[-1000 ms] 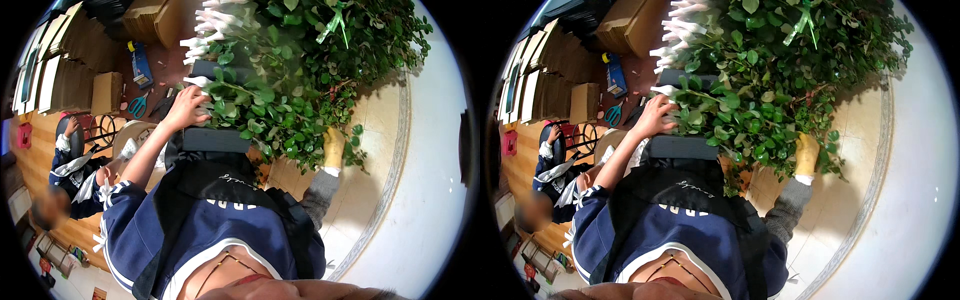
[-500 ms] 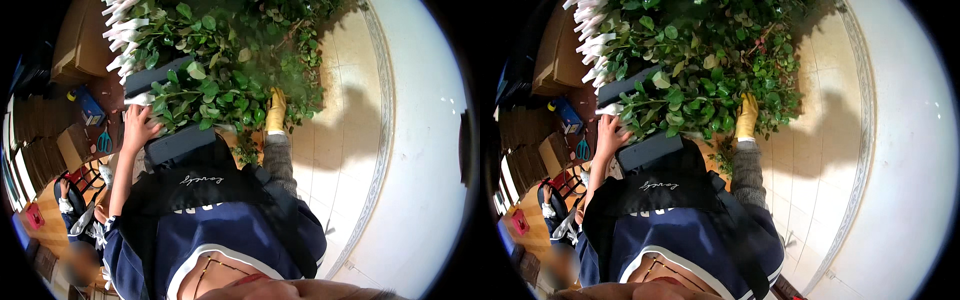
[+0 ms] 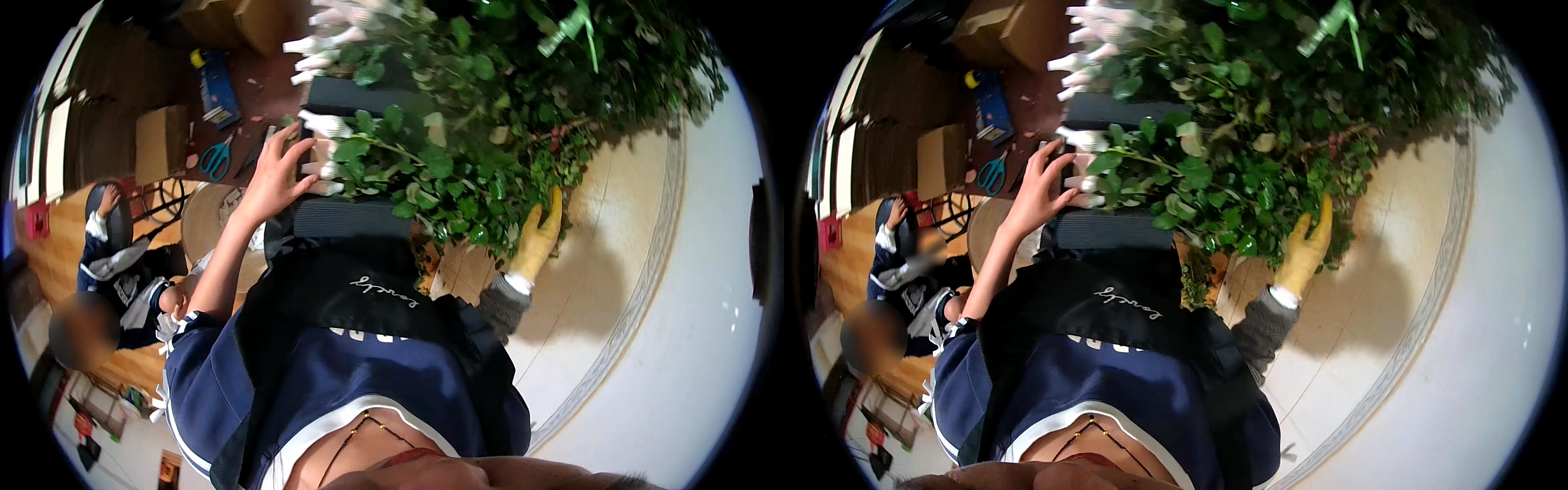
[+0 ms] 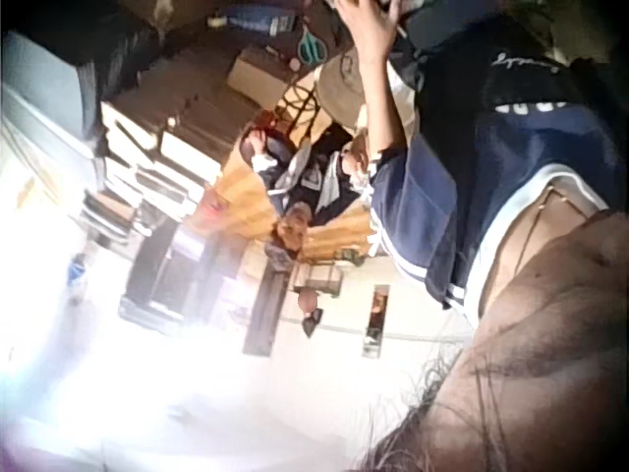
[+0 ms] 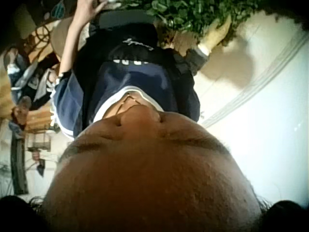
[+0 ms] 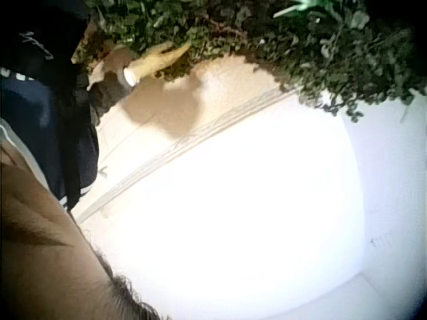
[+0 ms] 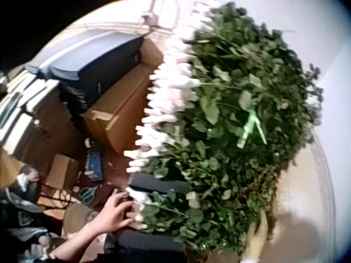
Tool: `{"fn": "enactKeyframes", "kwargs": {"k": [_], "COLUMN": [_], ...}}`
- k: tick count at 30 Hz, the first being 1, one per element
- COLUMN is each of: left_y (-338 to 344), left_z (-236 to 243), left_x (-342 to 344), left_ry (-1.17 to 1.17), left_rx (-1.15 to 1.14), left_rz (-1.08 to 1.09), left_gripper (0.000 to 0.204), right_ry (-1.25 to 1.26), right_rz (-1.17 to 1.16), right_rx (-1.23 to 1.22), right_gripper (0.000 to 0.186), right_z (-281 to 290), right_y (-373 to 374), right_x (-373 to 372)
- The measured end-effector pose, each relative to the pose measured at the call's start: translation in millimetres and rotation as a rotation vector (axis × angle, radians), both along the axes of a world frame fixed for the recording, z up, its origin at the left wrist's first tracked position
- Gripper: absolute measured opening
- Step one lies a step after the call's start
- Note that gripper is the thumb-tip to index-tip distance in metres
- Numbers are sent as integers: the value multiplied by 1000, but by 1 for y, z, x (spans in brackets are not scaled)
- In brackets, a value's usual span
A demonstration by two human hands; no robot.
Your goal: The person picks up roses from a pile, places them individually into slots in a foam holder inside a plastic tray, and then picks up the tray.
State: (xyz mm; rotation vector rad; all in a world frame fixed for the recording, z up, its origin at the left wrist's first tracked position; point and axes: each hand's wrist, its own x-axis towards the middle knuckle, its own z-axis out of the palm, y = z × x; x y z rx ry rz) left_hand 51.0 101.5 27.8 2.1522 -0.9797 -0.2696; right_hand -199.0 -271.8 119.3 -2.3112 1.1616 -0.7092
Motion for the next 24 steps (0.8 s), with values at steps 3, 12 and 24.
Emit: {"fn": "enactKeyframes", "kwargs": {"k": [3,12,24], "left_y": [26,18,37], "left_z": [-12,-8,-18], "left_x": [-11,-14,-9], "left_ry": [322,320,585], "left_rx": [-51,224,-124], "left_rz": [215,-38,358], "left_gripper": [33,28,25], "right_ry": [-88,1148,876], "right_rz": [756,1389,1261], "right_rx": [260,-174,-294], "right_gripper": [51,17,21], "right_z": [35,-49,-15], "right_y": [65,160,165], "right_x": [75,193,183]}}
